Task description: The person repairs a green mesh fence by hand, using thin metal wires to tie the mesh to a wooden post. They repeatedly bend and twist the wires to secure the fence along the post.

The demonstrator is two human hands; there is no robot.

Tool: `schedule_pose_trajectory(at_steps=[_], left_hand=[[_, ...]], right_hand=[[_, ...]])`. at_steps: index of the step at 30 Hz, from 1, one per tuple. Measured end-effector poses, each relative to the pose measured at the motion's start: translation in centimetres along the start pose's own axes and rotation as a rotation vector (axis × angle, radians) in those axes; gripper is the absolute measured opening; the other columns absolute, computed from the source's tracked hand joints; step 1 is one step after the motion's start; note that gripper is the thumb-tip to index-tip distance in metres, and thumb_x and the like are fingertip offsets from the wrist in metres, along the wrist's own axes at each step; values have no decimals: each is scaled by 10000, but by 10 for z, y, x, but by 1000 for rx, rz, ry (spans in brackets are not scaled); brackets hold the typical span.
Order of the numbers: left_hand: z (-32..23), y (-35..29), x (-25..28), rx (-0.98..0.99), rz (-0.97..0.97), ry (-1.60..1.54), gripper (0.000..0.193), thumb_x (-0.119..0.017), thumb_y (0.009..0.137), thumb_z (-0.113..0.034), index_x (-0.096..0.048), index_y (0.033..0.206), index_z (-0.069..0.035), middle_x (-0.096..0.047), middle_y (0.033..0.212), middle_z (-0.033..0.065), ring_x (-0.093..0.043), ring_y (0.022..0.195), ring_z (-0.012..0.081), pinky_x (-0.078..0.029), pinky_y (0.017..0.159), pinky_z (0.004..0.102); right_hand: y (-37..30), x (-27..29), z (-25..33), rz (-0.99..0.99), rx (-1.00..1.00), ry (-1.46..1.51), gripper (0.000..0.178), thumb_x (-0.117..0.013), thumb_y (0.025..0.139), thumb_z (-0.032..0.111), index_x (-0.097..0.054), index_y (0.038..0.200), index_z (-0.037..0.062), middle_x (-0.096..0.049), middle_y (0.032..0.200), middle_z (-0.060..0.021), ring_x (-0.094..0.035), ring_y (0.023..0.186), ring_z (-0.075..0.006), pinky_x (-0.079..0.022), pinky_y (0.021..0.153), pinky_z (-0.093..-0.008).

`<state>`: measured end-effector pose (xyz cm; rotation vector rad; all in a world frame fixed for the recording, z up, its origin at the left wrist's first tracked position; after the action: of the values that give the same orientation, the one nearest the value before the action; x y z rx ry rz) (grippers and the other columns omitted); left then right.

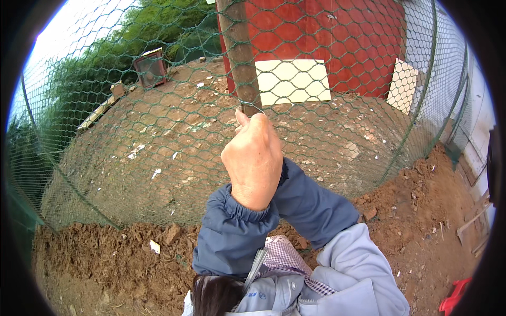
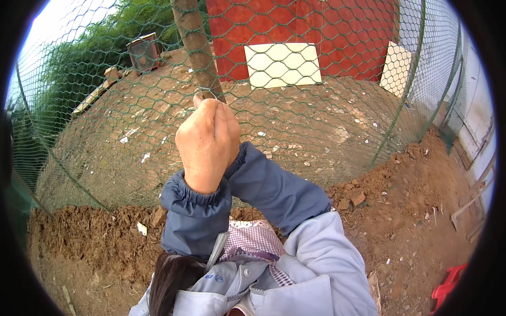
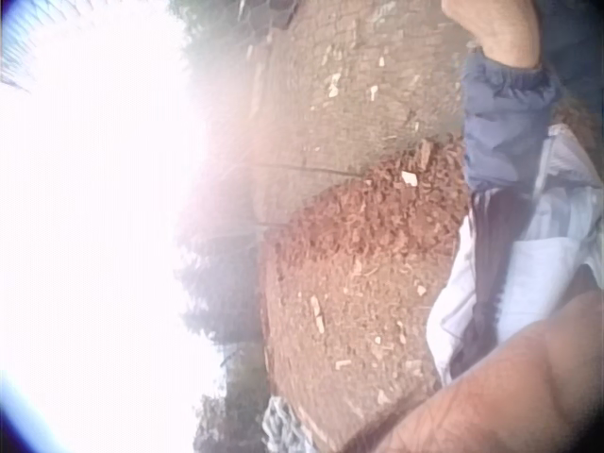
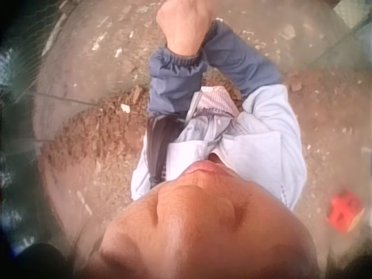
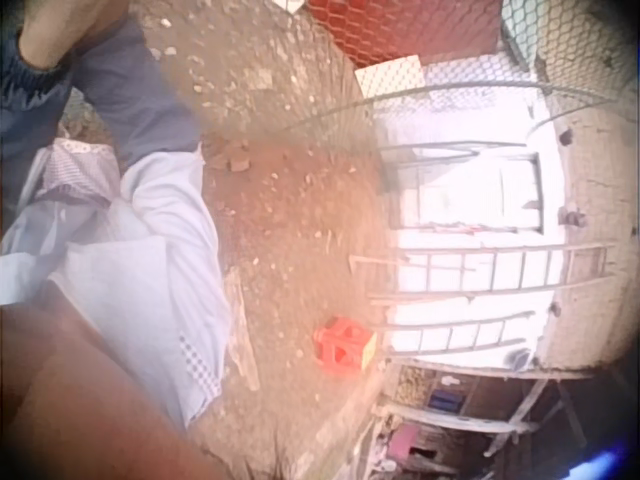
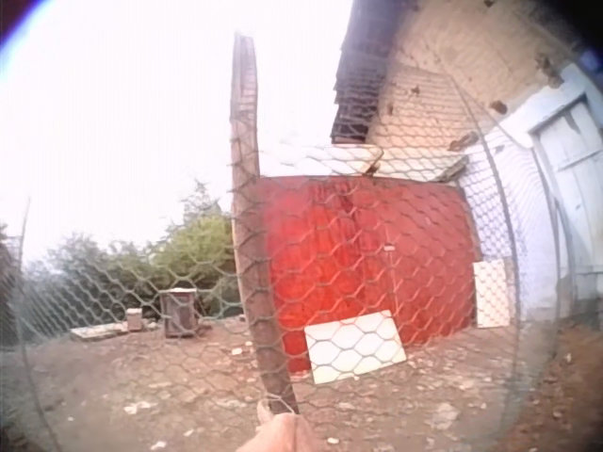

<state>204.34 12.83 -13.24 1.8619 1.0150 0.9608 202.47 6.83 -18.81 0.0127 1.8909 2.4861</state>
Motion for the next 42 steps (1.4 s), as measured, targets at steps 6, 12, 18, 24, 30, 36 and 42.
schedule_pose_trajectory(at_steps=[6, 12, 18, 24, 30, 36, 42], left_hand=[[9, -6, 6, 7, 28, 3, 126, -545, 842, -112, -595, 940, -50, -614, 748, 161, -608, 677, 315, -468, 575, 357], [12, -14, -4, -44, -5, 21, 172, -552, 821, -97, -598, 982, -58, -616, 695, 121, -608, 591, 292, -475, 493, 356], [16, -19, 0, -29, 85, 47, 41, -540, 816, -65, -552, 847, -42, -586, 642, 136, -580, 540, 318, -450, 461, 386], [17, -20, 1, -71, 23, -11, 33, -543, 811, -55, -537, 842, -45, -575, 626, 136, -571, 527, 321, -438, 451, 395], [21, -22, 4, -27, -35, -98, 129, -551, 816, -61, -577, 940, -39, -608, 683, 147, -598, 574, 310, -462, 488, 373], [25, -19, 9, 67, 1, -298, 139, -544, 826, -49, -604, 948, -19, -612, 688, 164, -612, 602, 294, -466, 518, 351], [34, -14, 19, 550, 169, -1043, 164, -487, 899, -78, -607, 964, 14, -508, 564, -14, -412, 435, 31, -309, 389, 202]], right_hand=[[19, 33, -1, 225, 36, 42, 169, -599, 753, 16, -600, 922, 24, -589, 831, -137, -583, 765, -293, -480, 639, -323], [90, 81, 12, 357, 145, -89, 217, -614, 758, -19, -638, 971, 20, -635, 847, -107, -618, 726, -208, -481, 624, -270], [133, 26, 39, 1250, 494, -502, 287, -622, 674, 64, -666, 950, 128, -654, 927, -30, -619, 830, -257, -490, 682, -354], [143, 11, 53, 1519, 486, -726, 228, -635, 641, 74, -663, 862, 122, -597, 855, -74, -612, 784, -279, -484, 608, -390], [152, 25, 49, 988, 620, -666, 179, -590, 719, 86, -631, 890, 119, -536, 804, -58, -588, 693, -267, -471, 566, -361], [147, 50, 50, 837, 716, -732, 55, -601, 702, 69, -584, 751, 54, -545, 798, -98, -616, 737, -264, -508, 584, -349], [136, 73, 45, 747, 614, -872, 137, -552, 693, 8, -513, 819, 45, -469, 755, -93, -556, 663, -275, -453, 529, -361]])
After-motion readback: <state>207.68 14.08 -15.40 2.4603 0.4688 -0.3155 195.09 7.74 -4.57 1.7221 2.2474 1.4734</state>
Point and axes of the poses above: each hand's wrist, its own y-axis towards the middle knuckle, its own x-axis out of the back of the hand, z = x × y, the point moved 1 cm from there along y, towards the middle knuckle
